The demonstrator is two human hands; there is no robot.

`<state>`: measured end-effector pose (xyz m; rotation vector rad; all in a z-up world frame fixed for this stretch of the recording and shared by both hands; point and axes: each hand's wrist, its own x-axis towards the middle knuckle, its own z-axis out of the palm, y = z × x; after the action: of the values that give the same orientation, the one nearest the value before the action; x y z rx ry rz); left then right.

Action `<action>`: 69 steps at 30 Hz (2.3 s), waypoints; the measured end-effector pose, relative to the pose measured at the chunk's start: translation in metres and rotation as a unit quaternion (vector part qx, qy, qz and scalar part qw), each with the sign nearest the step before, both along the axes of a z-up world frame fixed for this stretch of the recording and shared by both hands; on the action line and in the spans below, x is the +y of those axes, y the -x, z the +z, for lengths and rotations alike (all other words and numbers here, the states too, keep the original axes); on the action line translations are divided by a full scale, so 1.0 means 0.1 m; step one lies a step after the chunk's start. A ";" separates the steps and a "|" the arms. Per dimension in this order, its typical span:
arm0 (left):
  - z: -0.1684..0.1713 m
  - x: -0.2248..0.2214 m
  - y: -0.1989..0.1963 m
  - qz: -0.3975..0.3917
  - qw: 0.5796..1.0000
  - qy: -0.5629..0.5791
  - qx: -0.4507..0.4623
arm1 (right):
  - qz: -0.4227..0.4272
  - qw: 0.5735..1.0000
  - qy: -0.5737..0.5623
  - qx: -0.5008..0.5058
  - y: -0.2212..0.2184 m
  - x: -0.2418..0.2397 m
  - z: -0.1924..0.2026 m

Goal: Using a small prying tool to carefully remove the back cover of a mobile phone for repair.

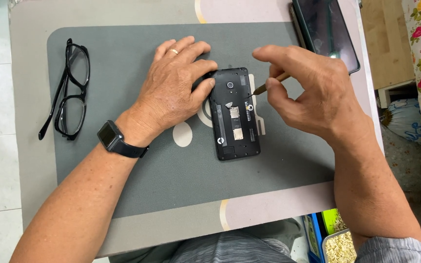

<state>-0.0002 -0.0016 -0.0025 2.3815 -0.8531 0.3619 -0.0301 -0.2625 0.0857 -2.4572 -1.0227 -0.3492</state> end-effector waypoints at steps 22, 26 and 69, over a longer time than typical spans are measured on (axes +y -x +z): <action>0.07 -0.01 0.04 0.002 1.000 0.009 -0.001 | -0.004 0.993 -0.107 0.041 -0.06 0.01 -0.25; 0.19 -0.07 0.10 -0.008 0.997 0.048 -0.054 | -0.062 0.972 -0.208 0.089 -0.12 0.10 -0.40; 0.78 -0.75 0.39 0.094 0.957 -0.150 -0.230 | 0.035 0.970 -0.143 0.194 -0.32 -0.03 -0.38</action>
<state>-0.0390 -0.0770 0.0759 2.7180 -0.9376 0.9520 0.0017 -0.2656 0.0481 -2.1112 -0.8235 0.0113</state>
